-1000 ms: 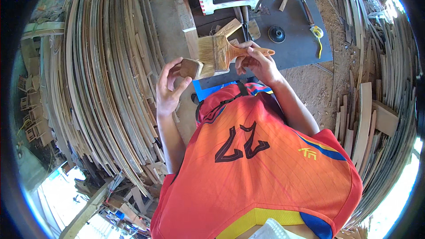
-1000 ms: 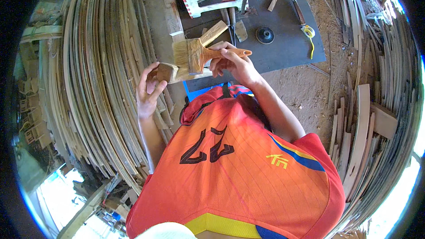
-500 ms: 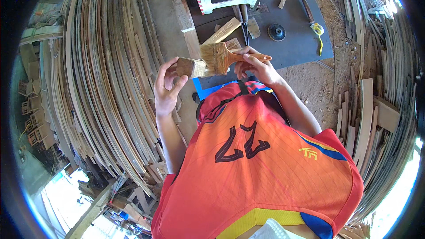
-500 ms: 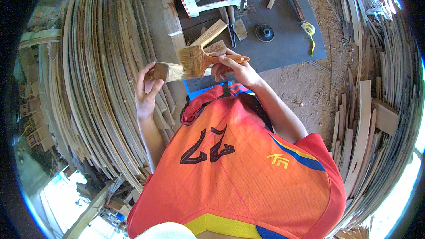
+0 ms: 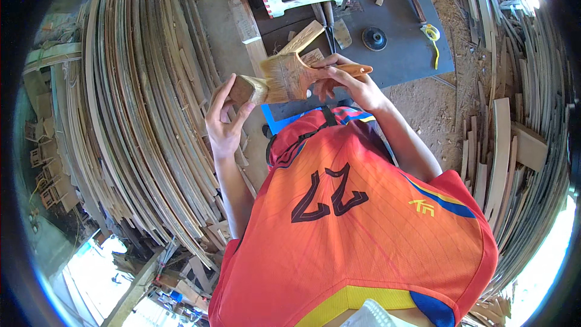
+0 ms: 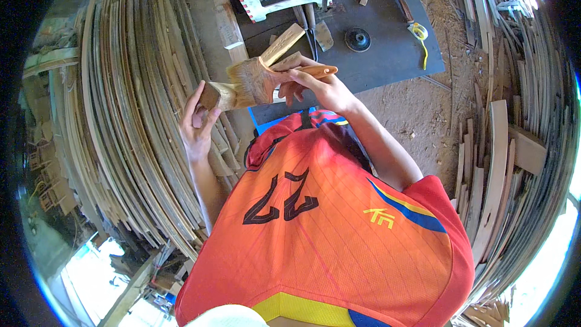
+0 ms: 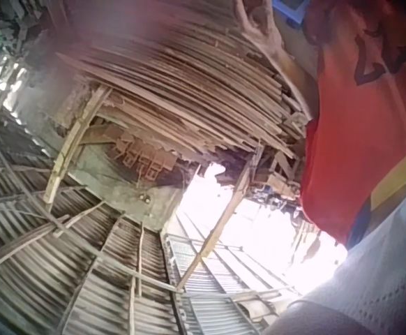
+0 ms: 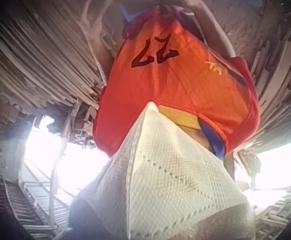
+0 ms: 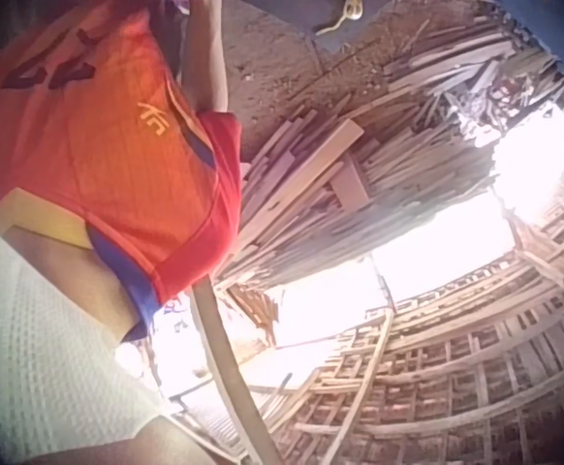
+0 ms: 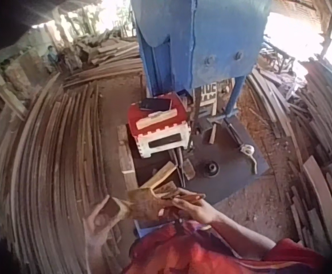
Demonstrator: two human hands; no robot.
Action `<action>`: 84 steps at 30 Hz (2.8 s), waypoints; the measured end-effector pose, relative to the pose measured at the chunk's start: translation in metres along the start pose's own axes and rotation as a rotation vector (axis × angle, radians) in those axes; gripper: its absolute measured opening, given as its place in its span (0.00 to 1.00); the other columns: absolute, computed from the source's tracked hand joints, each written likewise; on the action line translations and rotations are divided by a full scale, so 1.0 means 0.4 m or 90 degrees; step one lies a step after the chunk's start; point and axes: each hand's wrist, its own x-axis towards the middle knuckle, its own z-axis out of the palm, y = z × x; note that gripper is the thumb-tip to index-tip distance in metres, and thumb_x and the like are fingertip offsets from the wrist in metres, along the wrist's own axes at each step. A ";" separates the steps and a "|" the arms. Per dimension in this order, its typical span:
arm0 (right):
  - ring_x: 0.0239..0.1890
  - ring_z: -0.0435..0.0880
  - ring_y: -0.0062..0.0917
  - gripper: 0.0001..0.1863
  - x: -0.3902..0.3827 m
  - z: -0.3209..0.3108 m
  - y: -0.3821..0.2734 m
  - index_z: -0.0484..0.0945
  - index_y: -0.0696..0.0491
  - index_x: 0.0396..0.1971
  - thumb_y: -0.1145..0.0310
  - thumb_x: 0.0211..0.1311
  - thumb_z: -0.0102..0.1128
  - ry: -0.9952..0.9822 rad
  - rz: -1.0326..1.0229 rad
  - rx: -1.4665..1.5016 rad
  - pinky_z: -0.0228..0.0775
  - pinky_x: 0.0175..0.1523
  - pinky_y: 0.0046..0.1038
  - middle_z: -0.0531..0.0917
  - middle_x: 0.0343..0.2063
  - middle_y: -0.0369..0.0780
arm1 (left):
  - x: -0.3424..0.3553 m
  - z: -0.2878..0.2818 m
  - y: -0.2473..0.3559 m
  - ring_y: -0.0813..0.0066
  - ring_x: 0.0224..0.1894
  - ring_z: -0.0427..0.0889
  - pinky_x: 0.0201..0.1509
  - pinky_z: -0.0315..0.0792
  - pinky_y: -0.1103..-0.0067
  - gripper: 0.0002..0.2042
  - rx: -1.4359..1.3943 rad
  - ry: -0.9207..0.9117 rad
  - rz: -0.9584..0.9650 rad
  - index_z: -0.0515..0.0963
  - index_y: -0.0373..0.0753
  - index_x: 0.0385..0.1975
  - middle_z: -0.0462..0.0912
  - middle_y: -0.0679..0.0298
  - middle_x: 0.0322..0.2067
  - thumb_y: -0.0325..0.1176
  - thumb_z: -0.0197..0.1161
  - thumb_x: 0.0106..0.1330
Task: Marking, measuring, and inspecting small wood blocks at a workshop bench.
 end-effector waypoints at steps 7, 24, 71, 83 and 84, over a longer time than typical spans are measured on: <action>0.38 0.84 0.18 0.16 -0.019 -0.030 0.042 0.79 0.58 0.58 0.66 0.80 0.53 0.006 0.004 -0.203 0.74 0.41 0.22 0.87 0.44 0.39 | 0.004 -0.004 0.017 0.71 0.56 0.81 0.61 0.76 0.75 0.30 0.050 0.000 -0.040 0.73 0.34 0.69 0.79 0.58 0.60 0.28 0.74 0.66; 0.40 0.85 0.42 0.22 -0.022 0.011 -0.104 0.82 0.53 0.59 0.70 0.65 0.65 -0.166 -0.332 -0.683 0.77 0.47 0.40 0.86 0.40 0.46 | 0.027 -0.004 0.013 0.74 0.51 0.82 0.54 0.79 0.77 0.29 0.067 0.028 -0.064 0.76 0.38 0.67 0.81 0.61 0.56 0.31 0.75 0.66; 0.49 0.86 0.39 0.13 -0.003 -0.001 -0.118 0.83 0.58 0.52 0.74 0.72 0.59 -0.347 -0.110 -0.421 0.77 0.54 0.36 0.86 0.47 0.47 | 0.037 -0.047 -0.017 0.70 0.58 0.82 0.64 0.76 0.72 0.27 -0.055 -0.078 -0.069 0.71 0.37 0.69 0.79 0.59 0.63 0.29 0.68 0.71; 0.50 0.87 0.36 0.12 -0.010 -0.024 -0.028 0.83 0.59 0.51 0.75 0.71 0.61 -0.206 -0.074 -0.342 0.77 0.56 0.33 0.88 0.47 0.45 | 0.041 -0.024 -0.042 0.71 0.55 0.83 0.60 0.78 0.75 0.27 -0.055 -0.047 -0.016 0.70 0.37 0.69 0.80 0.58 0.60 0.30 0.68 0.72; 0.50 0.87 0.36 0.12 -0.008 -0.021 -0.023 0.83 0.59 0.51 0.75 0.71 0.61 -0.205 -0.074 -0.341 0.77 0.56 0.33 0.88 0.47 0.45 | 0.045 -0.020 -0.038 0.71 0.55 0.83 0.60 0.78 0.75 0.27 -0.055 -0.048 -0.017 0.70 0.37 0.69 0.80 0.58 0.60 0.30 0.68 0.72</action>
